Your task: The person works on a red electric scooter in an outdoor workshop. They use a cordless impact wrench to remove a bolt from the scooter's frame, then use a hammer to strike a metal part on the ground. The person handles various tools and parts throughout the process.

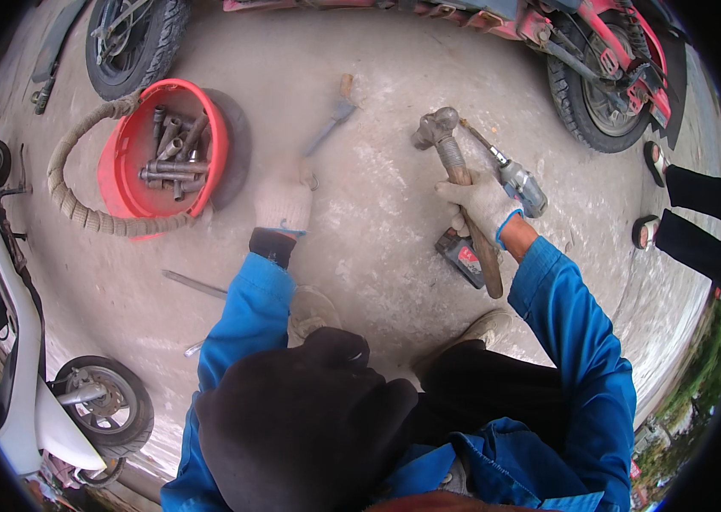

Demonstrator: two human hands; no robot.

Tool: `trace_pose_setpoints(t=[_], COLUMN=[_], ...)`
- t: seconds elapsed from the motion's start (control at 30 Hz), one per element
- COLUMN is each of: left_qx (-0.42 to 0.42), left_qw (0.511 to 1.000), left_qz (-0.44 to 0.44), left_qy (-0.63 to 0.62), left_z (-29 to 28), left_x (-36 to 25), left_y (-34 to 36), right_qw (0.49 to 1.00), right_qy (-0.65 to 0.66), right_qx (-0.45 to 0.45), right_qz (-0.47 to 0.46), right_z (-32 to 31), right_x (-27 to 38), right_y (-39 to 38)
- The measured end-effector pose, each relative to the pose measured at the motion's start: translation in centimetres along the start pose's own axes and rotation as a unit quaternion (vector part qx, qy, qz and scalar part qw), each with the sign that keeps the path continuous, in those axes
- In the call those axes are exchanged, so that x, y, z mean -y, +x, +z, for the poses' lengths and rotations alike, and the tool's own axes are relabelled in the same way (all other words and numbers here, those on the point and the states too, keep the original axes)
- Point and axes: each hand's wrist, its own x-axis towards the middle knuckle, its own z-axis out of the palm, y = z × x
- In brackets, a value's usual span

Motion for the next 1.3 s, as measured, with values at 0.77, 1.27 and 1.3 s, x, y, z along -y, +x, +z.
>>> trace_pose_setpoints(t=[0.77, 1.27, 1.3], left_qx=[0.003, 0.039, 0.041], left_qw=[0.999, 0.992, 0.989], left_qz=[0.025, 0.054, 0.065], left_qy=[0.029, 0.106, 0.127], left_z=[-0.7, -2.9, -2.5], left_x=[-1.0, -4.3, -4.4], left_y=[0.1, -1.0, -1.1], right_qw=[0.900, 0.994, 0.995], right_qy=[-0.394, -0.050, -0.042], right_qx=[-0.090, -0.039, -0.047], right_qz=[-0.165, -0.088, -0.082], right_z=[7.3, 4.2, 3.8], right_x=[10.1, 5.4, 4.4], right_y=[-0.5, 2.3, 2.5])
